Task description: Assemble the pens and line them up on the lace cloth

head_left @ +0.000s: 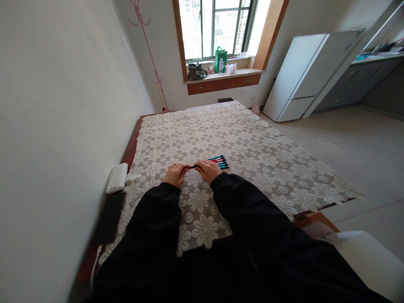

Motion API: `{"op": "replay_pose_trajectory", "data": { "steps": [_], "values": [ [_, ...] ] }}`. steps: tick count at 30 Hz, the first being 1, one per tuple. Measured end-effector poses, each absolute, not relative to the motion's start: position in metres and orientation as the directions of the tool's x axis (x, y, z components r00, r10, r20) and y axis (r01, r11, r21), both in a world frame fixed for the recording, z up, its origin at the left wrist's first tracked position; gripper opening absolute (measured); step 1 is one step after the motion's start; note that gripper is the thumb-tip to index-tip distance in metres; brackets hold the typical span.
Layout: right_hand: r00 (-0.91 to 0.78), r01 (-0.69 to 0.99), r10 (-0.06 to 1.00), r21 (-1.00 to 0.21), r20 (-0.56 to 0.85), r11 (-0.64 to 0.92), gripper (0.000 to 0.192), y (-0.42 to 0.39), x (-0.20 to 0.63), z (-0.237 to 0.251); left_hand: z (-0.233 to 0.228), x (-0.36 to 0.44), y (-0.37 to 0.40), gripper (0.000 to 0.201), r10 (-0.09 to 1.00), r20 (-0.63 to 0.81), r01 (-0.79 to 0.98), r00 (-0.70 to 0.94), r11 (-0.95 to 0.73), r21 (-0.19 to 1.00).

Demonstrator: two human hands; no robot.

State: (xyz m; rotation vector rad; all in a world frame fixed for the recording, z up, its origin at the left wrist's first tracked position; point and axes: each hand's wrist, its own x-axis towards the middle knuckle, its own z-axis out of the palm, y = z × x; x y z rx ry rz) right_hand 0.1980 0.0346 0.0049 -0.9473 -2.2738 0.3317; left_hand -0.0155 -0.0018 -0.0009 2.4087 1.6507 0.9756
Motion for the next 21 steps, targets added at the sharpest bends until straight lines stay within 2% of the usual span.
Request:
{"op": "replay_pose_trajectory", "data": {
  "steps": [8,17,21],
  "values": [
    [-0.575,0.587,0.689,-0.364,0.441,0.723,0.025,0.034,0.201,0.01,0.001,-0.015,-0.002,0.022,0.844,0.475,0.784,0.248,-0.463,0.414],
    [-0.512,0.672,0.813,-0.46,0.277,0.58,0.037,0.026,0.198,0.018,0.01,-0.011,-0.009,0.023,0.79,0.557,0.794,0.257,-0.501,0.345],
    [-0.494,0.658,0.828,-0.508,0.265,0.555,0.04,0.029,0.196,0.014,0.014,-0.009,-0.011,0.024,0.787,0.557,0.805,0.265,-0.499,0.321]
  ]
}}
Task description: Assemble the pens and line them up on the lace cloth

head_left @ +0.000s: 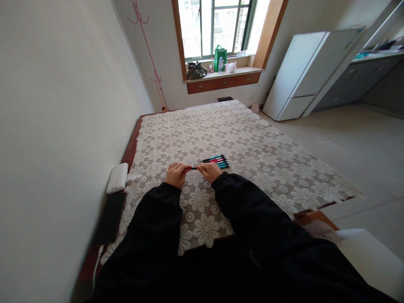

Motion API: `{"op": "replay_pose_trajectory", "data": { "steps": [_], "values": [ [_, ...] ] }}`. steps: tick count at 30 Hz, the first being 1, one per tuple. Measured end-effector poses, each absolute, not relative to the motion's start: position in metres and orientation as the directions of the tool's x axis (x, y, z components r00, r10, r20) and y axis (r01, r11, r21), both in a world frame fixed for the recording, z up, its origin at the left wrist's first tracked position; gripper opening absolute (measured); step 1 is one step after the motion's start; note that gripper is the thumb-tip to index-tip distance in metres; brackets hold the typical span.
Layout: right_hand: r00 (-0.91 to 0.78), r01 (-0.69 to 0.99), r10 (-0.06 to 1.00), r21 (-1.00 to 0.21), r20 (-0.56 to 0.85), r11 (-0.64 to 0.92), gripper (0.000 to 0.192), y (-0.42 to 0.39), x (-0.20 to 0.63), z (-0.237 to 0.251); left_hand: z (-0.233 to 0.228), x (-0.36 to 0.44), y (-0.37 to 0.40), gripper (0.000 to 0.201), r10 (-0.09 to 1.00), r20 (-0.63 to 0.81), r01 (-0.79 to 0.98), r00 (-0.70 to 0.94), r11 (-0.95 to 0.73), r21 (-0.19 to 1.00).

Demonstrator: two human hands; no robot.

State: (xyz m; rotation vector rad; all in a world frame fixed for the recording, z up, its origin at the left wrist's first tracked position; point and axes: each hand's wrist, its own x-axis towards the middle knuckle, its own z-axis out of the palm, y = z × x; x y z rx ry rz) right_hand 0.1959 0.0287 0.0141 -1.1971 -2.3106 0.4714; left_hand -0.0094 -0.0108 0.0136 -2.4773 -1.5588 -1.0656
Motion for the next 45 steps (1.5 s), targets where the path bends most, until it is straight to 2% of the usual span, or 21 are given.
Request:
{"op": "replay_pose_trajectory", "data": {
  "steps": [4,8,15,19,21,24,28,30,32,34,37,39,42,45],
  "values": [
    [-0.459,0.586,0.822,-0.582,0.336,0.565,0.045,0.032,0.197,0.007,0.013,-0.008,-0.011,0.025,0.789,0.547,0.814,0.281,-0.498,0.3],
    [-0.452,0.432,0.78,-0.659,0.432,0.615,0.048,0.032,0.2,0.004,0.011,-0.007,-0.01,0.022,0.781,0.558,0.809,0.28,-0.505,0.3],
    [-0.391,0.195,0.794,-0.801,0.466,0.566,0.025,0.023,0.195,0.01,0.013,-0.002,-0.014,0.019,0.727,0.64,0.742,0.249,-0.568,0.357],
    [-0.403,0.037,0.717,-0.773,0.568,0.633,0.022,0.018,0.196,0.03,0.016,0.001,-0.018,0.022,0.717,0.645,0.658,0.263,-0.623,0.424],
    [-0.282,-0.067,0.75,-0.792,0.598,0.607,0.023,0.021,0.205,0.041,0.017,0.002,-0.018,0.021,0.727,0.625,0.653,0.284,-0.624,0.429],
    [-0.07,-0.168,0.829,-0.825,0.555,0.539,0.027,0.034,0.229,0.052,0.015,0.002,-0.015,0.019,0.768,0.571,0.674,0.289,-0.587,0.449],
    [-0.03,-0.092,0.833,-0.832,0.552,0.547,0.026,0.047,0.269,0.052,0.009,-0.001,-0.01,0.021,0.807,0.52,0.703,0.278,-0.54,0.462],
    [-0.074,0.017,0.811,-0.812,0.58,0.583,0.025,0.047,0.284,0.048,0.007,-0.001,-0.009,0.02,0.821,0.497,0.722,0.281,-0.522,0.455],
    [-0.207,0.224,0.759,-0.725,0.617,0.651,0.022,0.044,0.291,0.041,0.006,0.0,-0.008,0.019,0.834,0.472,0.734,0.287,-0.508,0.45],
    [-0.422,0.357,0.67,-0.568,0.61,0.742,0.02,0.041,0.292,0.03,0.005,0.0,-0.007,0.019,0.841,0.449,0.738,0.303,-0.505,0.447],
    [-0.617,0.433,0.548,-0.337,0.566,0.836,0.02,0.037,0.282,0.012,0.005,0.0,-0.005,0.02,0.852,0.412,0.742,0.323,-0.498,0.449],
    [-0.718,0.438,0.489,-0.224,0.496,0.871,0.03,0.035,0.275,0.003,0.004,-0.001,-0.005,0.021,0.862,0.387,0.747,0.328,-0.487,0.452],
    [-0.776,0.412,0.444,-0.172,0.448,0.895,0.041,0.034,0.269,-0.002,0.002,-0.002,-0.003,0.02,0.861,0.367,0.741,0.352,-0.496,0.453],
    [-0.726,0.456,0.495,-0.204,0.477,0.866,0.034,0.035,0.27,-0.003,0.0,-0.002,-0.002,0.019,0.856,0.372,0.733,0.36,-0.506,0.454]
  ]
}}
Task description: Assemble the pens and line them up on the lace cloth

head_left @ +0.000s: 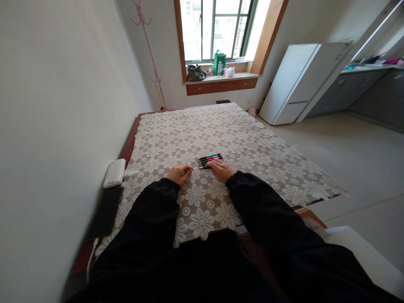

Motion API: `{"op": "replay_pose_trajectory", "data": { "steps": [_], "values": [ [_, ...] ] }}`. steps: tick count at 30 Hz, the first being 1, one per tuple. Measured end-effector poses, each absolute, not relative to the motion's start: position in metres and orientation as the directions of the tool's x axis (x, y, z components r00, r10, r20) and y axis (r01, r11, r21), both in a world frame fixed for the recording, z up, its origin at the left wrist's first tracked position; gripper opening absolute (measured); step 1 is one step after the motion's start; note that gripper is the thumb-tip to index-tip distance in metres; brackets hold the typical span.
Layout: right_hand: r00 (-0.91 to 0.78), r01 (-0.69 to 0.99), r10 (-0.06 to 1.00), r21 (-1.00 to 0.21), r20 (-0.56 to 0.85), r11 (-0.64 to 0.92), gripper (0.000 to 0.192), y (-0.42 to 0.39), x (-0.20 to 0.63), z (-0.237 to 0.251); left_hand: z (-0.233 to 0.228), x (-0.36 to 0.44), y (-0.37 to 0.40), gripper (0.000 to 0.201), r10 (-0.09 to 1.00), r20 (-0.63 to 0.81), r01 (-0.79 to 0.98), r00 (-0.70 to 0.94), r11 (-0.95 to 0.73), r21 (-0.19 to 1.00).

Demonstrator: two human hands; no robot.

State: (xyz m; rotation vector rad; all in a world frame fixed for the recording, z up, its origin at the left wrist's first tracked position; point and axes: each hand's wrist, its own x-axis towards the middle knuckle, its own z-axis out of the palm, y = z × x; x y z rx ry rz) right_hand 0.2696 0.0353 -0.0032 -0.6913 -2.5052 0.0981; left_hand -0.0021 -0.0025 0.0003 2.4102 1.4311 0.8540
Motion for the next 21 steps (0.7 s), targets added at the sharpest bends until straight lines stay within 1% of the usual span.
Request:
{"op": "replay_pose_trajectory", "data": {
  "steps": [2,4,9,13,18,21],
  "values": [
    [-0.708,0.482,0.523,-0.218,0.474,0.849,0.026,0.037,0.271,-0.004,0.0,-0.002,-0.002,0.02,0.855,0.377,0.732,0.356,-0.506,0.456],
    [-0.719,0.481,0.523,-0.216,0.457,0.85,0.022,0.04,0.272,-0.005,-0.001,-0.002,-0.002,0.02,0.855,0.377,0.733,0.355,-0.505,0.456],
    [-0.729,0.457,0.507,-0.224,0.459,0.861,0.021,0.044,0.272,-0.008,-0.002,-0.003,0.0,0.02,0.857,0.367,0.736,0.363,-0.505,0.451],
    [-0.732,0.491,0.517,-0.183,0.444,0.852,0.021,0.042,0.272,-0.008,-0.002,-0.003,-0.001,0.02,0.857,0.36,0.736,0.368,-0.506,0.451],
    [-0.685,0.571,0.58,-0.171,0.44,0.803,0.028,0.036,0.276,0.002,-0.002,-0.004,-0.001,0.021,0.861,0.355,0.745,0.364,-0.498,0.444],
    [-0.652,0.623,0.635,-0.184,0.415,0.76,0.016,0.035,0.28,0.008,-0.003,-0.004,0.0,0.02,0.861,0.36,0.749,0.358,-0.496,0.44]
  ]
}}
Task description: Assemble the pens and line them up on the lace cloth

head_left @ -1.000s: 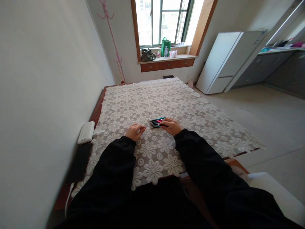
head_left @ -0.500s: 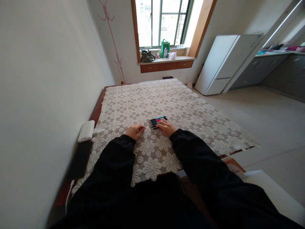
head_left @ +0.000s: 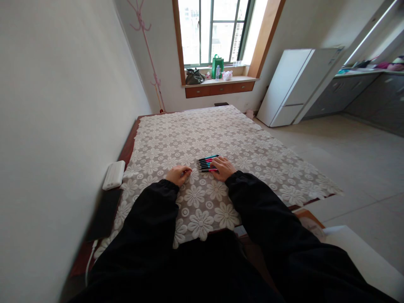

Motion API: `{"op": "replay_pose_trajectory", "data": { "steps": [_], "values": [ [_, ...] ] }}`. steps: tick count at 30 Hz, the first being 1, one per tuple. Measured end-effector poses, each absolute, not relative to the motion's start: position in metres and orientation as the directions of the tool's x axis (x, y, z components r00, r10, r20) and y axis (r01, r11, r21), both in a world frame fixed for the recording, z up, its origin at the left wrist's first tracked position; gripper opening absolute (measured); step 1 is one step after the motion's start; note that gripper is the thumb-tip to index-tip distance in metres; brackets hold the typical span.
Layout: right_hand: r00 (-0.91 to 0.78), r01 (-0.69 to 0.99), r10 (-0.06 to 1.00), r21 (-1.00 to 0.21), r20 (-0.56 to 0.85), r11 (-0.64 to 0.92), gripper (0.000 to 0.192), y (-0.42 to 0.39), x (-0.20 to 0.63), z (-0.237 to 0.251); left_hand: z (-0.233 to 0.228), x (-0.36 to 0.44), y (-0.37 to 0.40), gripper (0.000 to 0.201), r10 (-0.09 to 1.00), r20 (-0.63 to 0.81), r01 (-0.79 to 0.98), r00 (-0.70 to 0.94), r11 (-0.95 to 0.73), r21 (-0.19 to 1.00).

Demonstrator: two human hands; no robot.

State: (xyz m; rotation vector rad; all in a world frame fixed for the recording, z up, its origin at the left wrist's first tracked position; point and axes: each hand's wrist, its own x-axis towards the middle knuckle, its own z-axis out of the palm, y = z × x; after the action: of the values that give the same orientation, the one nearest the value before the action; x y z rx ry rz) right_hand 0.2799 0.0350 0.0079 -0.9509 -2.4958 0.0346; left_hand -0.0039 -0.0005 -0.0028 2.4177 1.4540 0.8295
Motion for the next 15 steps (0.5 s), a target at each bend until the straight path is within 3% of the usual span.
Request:
{"op": "replay_pose_trajectory", "data": {
  "steps": [3,15],
  "values": [
    [-0.645,0.641,0.655,-0.187,0.394,0.744,0.008,0.036,0.284,0.011,-0.002,-0.003,-0.001,0.02,0.86,0.362,0.745,0.359,-0.498,0.443],
    [-0.59,0.651,0.696,-0.269,0.409,0.71,0.006,0.052,0.316,0.013,-0.002,-0.004,-0.001,0.019,0.857,0.368,0.737,0.36,-0.503,0.451]
  ]
}}
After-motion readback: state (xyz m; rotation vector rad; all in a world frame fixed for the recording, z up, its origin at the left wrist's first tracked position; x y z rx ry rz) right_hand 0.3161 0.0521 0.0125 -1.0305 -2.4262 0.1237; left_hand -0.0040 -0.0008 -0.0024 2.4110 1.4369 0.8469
